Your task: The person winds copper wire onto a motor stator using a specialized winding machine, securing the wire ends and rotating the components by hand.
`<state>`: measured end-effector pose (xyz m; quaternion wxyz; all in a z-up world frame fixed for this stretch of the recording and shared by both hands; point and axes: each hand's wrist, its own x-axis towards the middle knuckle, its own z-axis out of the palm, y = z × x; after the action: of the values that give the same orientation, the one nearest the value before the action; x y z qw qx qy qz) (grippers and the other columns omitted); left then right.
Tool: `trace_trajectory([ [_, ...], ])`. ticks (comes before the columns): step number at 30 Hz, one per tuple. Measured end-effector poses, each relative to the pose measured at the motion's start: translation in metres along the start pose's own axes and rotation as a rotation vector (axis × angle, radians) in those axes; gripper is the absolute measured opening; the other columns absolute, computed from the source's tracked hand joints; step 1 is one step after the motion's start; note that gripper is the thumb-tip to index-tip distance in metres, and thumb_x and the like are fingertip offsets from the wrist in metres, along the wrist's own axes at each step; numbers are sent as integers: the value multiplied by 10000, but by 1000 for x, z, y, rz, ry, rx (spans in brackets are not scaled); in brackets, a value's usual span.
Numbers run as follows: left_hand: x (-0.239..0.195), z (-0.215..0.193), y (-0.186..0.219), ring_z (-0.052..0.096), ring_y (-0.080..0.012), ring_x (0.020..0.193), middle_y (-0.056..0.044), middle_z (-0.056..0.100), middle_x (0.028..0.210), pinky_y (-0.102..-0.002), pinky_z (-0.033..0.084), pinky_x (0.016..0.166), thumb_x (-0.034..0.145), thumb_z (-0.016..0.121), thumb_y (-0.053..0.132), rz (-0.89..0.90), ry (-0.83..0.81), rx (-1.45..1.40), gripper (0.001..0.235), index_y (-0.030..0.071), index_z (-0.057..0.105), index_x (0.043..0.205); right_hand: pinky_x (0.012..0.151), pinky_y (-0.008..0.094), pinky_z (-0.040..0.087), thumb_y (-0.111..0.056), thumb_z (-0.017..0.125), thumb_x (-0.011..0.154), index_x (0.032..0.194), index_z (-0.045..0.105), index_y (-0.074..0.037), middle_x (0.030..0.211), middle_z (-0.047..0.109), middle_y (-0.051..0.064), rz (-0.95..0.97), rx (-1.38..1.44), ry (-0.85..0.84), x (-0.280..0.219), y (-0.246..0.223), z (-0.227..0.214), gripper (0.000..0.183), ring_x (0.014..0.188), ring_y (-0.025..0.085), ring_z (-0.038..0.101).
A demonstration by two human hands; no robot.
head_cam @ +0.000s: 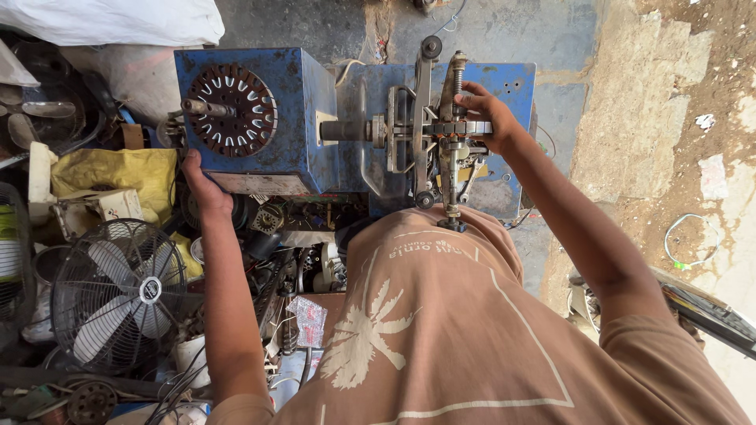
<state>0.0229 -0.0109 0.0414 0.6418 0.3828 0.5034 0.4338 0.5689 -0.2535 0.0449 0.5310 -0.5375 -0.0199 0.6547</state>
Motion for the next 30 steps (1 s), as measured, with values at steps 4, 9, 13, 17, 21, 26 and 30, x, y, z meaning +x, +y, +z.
trace_trajectory([
  [4, 4, 1, 0, 542, -302, 1346, -122, 552, 1451, -481, 441, 1148, 932, 606, 515, 5, -9, -41, 718, 62, 482, 1475, 1001, 478, 490, -248, 692, 918, 1484, 474, -209, 1476, 513, 206, -331, -352, 385, 11, 7, -11, 608, 1301, 389, 516],
  [9, -3, 13, 6, 549, -280, 1364, -95, 569, 1479, -449, 426, 1163, 940, 568, 501, 15, -87, -69, 689, 67, 513, 1471, 1190, 465, 332, -364, 625, 936, 1473, 510, -272, 1652, 199, 319, -515, -651, 569, -2, 10, -12, 557, 1480, 457, 360],
  [13, -4, 11, 7, 543, -276, 1363, -96, 567, 1476, -448, 420, 1160, 945, 568, 507, 3, -36, -38, 694, 57, 513, 1470, 1276, 505, 138, -391, 615, 995, 1451, 595, -260, 1664, 149, 345, -458, -831, 587, -15, -4, -1, 475, 1584, 487, 77],
  [17, -3, 11, 7, 541, -276, 1354, -93, 572, 1470, -448, 419, 1152, 943, 555, 520, -13, -25, -39, 699, 58, 518, 1465, 1243, 572, 79, -426, 598, 977, 1431, 608, -287, 1672, 143, 305, -352, -927, 609, -20, -9, 5, 475, 1566, 479, 54],
  [21, -4, 9, 6, 537, -281, 1366, -97, 569, 1474, -451, 415, 1157, 939, 564, 526, 10, -68, -36, 709, 61, 512, 1473, 1251, 527, 247, -399, 647, 937, 1501, 519, -263, 1665, 196, 294, -463, -598, 422, -2, 1, -6, 595, 1578, 446, 147],
  [26, 5, -4, -4, 546, -281, 1342, -86, 555, 1458, -467, 436, 1124, 940, 567, 515, -38, 19, -30, 687, 97, 468, 1477, 990, 522, 488, -415, 624, 826, 1531, 409, -325, 1595, 381, 143, 64, -62, 231, 7, -2, -1, 743, 1351, 338, 462],
  [30, 10, -17, -17, 552, -288, 1342, -111, 560, 1468, -463, 436, 1137, 985, 575, 484, 7, -5, -78, 662, 56, 489, 1483, 953, 448, 537, -433, 643, 873, 1574, 408, -188, 1432, 507, 242, 33, 56, 28, -1, 0, 0, 779, 1144, 349, 597],
])
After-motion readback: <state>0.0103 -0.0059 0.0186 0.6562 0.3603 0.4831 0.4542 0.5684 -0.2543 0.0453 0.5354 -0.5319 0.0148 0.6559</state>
